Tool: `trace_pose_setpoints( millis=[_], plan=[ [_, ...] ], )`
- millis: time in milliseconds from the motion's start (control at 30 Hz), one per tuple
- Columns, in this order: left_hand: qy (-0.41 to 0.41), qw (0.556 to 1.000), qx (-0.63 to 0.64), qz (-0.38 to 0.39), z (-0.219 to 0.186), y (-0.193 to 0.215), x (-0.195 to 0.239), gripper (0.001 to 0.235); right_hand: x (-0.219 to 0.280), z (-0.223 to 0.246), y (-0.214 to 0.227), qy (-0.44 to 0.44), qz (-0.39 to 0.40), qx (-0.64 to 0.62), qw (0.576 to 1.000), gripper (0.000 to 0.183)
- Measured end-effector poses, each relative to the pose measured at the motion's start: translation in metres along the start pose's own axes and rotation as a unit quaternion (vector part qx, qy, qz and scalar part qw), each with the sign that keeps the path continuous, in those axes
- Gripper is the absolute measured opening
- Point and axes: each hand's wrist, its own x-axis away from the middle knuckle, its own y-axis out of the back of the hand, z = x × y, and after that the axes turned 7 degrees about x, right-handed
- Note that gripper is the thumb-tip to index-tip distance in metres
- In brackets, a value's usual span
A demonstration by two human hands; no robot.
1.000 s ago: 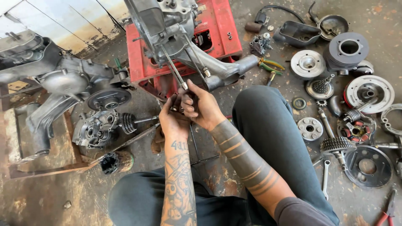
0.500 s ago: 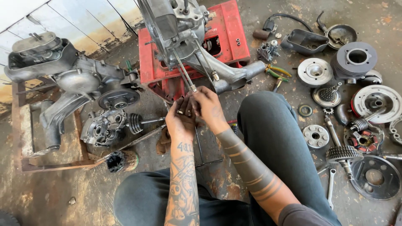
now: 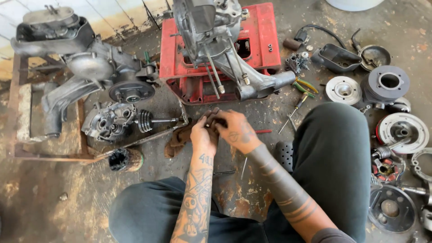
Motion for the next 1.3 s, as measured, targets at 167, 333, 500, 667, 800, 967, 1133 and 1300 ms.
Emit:
trace_pose_setpoints(
  millis=[167, 333, 500, 667, 800, 967, 1133, 1300],
  plan=[
    [0.028, 0.999, 0.041, 0.018, -0.003, -0.037, 0.02, 0.022, -0.003, -0.041, 0.034, -0.132, 0.013, -0.259, 0.957, 0.028],
    [0.06, 0.995, 0.063, 0.04, 0.025, -0.04, 0.001, 0.021, -0.019, -0.098, 0.039, -0.203, -0.046, -0.533, 0.82, 0.02],
    [0.104, 0.992, 0.069, 0.017, 0.045, -0.047, -0.02, 0.027, -0.036, -0.136, 0.005, -0.237, -0.062, -0.66, 0.711, 0.025],
    [0.107, 0.992, 0.072, 0.01, 0.038, -0.056, -0.025, 0.029, -0.041, -0.121, -0.001, -0.249, -0.094, -0.668, 0.694, 0.017],
    [0.099, 0.993, 0.059, 0.01, 0.039, -0.049, -0.033, 0.031, -0.046, -0.113, -0.014, -0.234, -0.149, -0.66, 0.698, 0.014],
    [0.078, 0.996, 0.036, 0.017, 0.019, -0.052, -0.012, 0.033, -0.036, -0.071, -0.005, -0.211, -0.172, -0.673, 0.687, 0.015],
    [0.042, 0.998, -0.024, 0.033, -0.001, -0.066, 0.02, 0.031, -0.032, -0.061, -0.004, -0.218, -0.22, -0.674, 0.671, 0.018],
    [0.0, 0.993, -0.102, 0.057, -0.006, -0.07, 0.035, 0.023, -0.043, -0.082, -0.022, -0.228, -0.224, -0.682, 0.658, 0.021]
  ],
)
